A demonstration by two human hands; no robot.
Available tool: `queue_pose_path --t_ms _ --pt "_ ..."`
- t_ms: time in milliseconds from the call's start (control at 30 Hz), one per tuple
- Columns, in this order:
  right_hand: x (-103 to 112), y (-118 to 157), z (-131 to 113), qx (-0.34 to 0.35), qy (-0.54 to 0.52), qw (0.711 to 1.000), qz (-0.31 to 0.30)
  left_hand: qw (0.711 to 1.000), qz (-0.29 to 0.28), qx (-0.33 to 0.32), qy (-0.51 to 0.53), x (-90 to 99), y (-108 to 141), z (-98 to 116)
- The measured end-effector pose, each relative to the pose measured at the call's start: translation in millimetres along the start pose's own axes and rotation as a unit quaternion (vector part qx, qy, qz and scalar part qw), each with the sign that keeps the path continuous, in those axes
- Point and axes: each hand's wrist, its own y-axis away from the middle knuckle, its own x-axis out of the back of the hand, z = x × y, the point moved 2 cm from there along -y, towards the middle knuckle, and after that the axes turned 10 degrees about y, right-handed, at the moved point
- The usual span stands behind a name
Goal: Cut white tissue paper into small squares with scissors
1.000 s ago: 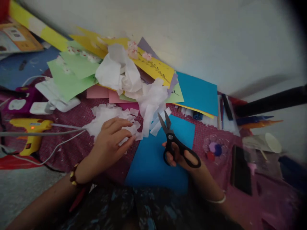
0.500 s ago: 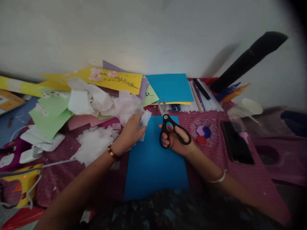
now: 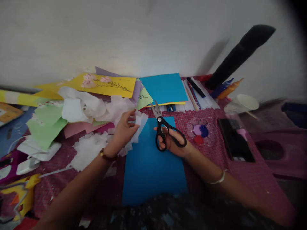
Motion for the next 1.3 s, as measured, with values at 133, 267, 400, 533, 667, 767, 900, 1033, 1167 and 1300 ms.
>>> queue_pose_path --t_ms 133,267,400,533,667,767,900,1033,1167,1300 --pt "-6 12 5 0.004 0.179 0.983 -0.041 0.985 0.065 0.041 0.152 47.8 47 30" --pt "-24 24 5 -0.057 0.373 0.915 -0.146 0.962 0.132 0.062 0.23 88.4 105 44" --pt "-56 19 0 -0.131 0.462 0.844 -0.241 0.965 0.168 0.052 0.193 110.3 150 44" --pt "-90 -2 -1 -0.176 0.507 0.793 -0.287 0.971 0.149 0.046 0.182 117.0 173 33" --pt "-109 -22 1 -0.183 0.532 0.77 -0.301 0.968 0.143 0.099 0.18 120.0 179 18" --pt "-111 -29 4 -0.187 0.544 0.763 -0.296 0.958 0.143 0.156 0.195 122.2 182 9" --pt "-111 -33 7 -0.194 0.557 0.751 -0.296 0.945 0.148 0.188 0.221 124.3 182 3" --pt "-113 -36 8 -0.208 0.558 0.752 -0.282 0.944 0.169 0.182 0.217 125.0 177 2" --pt "-113 -36 9 -0.215 0.545 0.763 -0.275 0.947 0.164 0.18 0.209 124.2 172 5" --pt "-109 -36 9 -0.219 0.539 0.763 -0.281 0.951 0.155 0.177 0.198 123.3 169 9"
